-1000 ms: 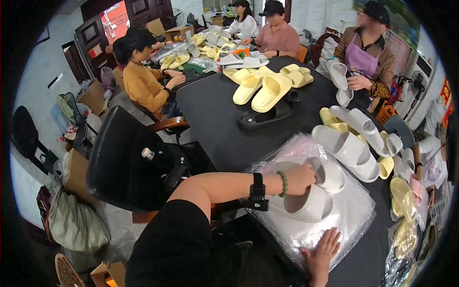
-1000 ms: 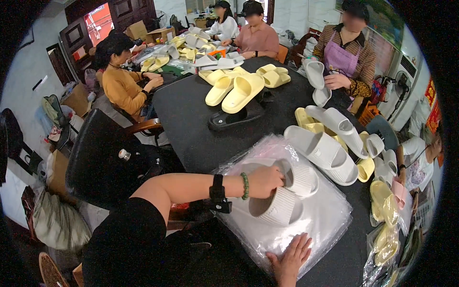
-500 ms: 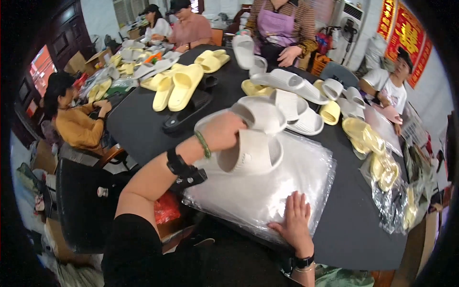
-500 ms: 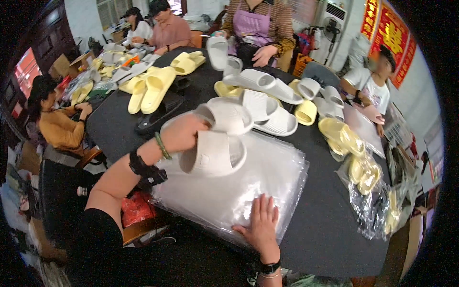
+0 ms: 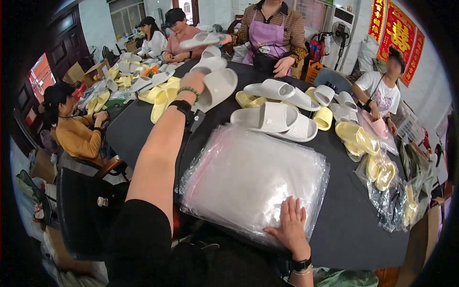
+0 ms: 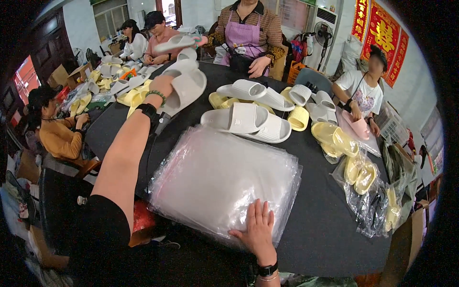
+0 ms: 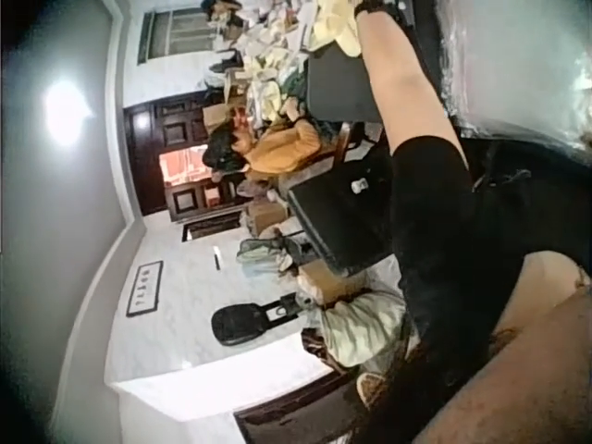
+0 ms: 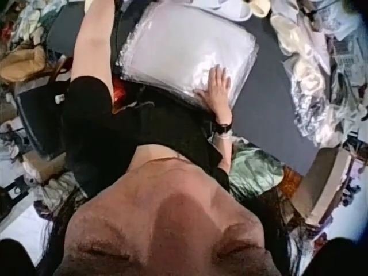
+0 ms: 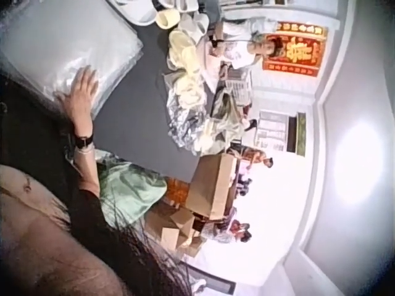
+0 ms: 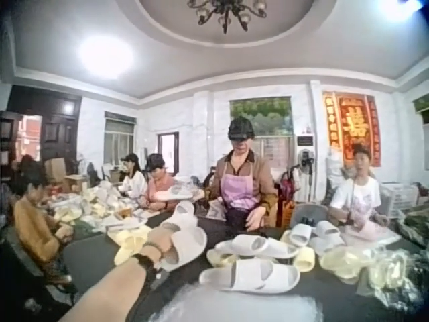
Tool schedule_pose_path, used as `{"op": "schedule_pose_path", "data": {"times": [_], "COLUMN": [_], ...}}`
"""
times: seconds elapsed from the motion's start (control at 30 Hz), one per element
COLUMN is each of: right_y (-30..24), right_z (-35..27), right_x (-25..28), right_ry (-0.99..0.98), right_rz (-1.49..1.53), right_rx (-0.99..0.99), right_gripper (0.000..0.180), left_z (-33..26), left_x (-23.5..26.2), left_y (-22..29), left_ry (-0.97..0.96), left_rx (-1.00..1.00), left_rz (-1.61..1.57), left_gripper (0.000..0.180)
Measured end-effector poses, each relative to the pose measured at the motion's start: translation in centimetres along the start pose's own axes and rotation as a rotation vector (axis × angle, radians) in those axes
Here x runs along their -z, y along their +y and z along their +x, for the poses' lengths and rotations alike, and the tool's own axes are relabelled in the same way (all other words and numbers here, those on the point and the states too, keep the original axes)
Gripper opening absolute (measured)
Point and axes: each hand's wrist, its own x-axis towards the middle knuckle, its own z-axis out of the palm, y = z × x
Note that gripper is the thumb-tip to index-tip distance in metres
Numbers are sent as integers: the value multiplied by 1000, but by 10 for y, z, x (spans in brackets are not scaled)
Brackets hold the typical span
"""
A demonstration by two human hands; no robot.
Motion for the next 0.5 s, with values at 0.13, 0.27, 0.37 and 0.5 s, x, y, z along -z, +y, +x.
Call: {"op": "schedule_pose_path", "data": {"times": [0.13, 0.27, 0.37, 0.5], "right_y": [1, 2, -3, -1], "right_z": [0, -4, 1, 4], "right_x": [-3, -2, 2, 4], "right_ry": [35, 38, -7, -28], "right_rz": [-5, -9, -15, 56], "right_rx": [13, 3, -8, -20], "right_gripper": [115, 113, 114, 110], "left_z": [-25, -63, -69, -108], "left_x": [-18, -48, -61, -31], "left_y": [-43, -43, -48, 10], "left_ry": [-488, -371, -305, -99], "left_rx": [127, 78, 68, -264], "left_rz": [315, 270, 421, 165], "left_gripper": [60, 56, 58, 56]}}
